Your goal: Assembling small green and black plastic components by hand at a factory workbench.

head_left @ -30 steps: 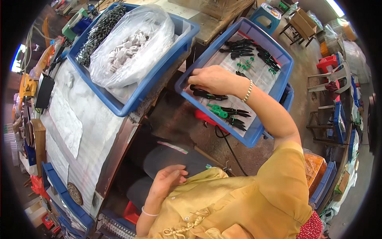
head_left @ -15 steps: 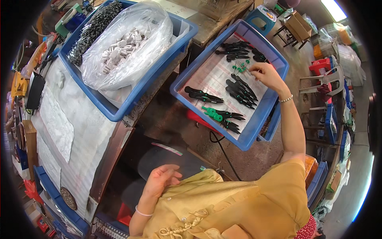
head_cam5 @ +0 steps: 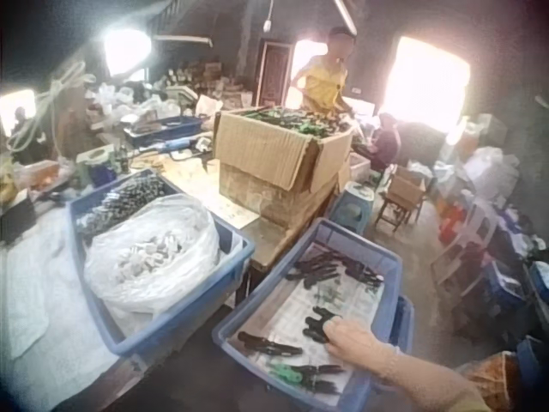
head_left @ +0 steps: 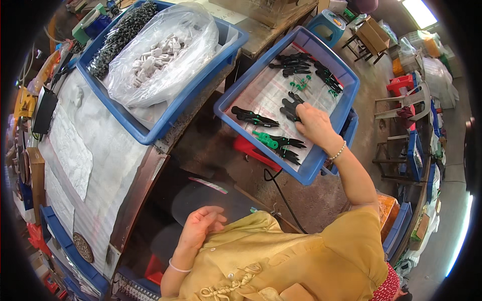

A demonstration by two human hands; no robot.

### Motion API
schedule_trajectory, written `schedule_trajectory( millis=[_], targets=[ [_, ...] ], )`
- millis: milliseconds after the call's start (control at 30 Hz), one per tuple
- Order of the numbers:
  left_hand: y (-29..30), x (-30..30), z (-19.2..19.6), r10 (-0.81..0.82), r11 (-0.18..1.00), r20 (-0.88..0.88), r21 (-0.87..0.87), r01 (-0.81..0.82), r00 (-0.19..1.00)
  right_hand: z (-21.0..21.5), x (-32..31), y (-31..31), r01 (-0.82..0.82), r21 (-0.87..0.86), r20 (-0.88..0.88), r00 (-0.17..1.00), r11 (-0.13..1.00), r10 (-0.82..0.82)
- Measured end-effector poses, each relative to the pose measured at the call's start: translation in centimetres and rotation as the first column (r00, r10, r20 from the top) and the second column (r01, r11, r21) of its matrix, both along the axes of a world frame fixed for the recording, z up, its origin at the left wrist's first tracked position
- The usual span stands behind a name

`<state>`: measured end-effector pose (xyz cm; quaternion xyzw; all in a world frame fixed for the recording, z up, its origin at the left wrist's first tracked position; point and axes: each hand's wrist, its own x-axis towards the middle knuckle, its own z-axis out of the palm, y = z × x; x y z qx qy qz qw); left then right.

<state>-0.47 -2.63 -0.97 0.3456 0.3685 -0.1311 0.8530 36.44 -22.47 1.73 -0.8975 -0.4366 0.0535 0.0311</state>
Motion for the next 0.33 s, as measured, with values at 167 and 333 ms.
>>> schedule_trajectory(
  millis=[167,333],
  targets=[
    [-0.4,0.5,1.0,-0.013,1.000,0.029,0.025,0.012,1.000,-0.5,-1.8,0.6,-0.064,-0.021,0.096,0.993,0.998,0.066],
    [-0.6,1.9,3.0,-0.103,0.995,0.144,0.004,0.104,0.984,0.8,-2.2,0.8,0.001,-0.085,0.062,0.998,0.996,0.004]
  ],
)
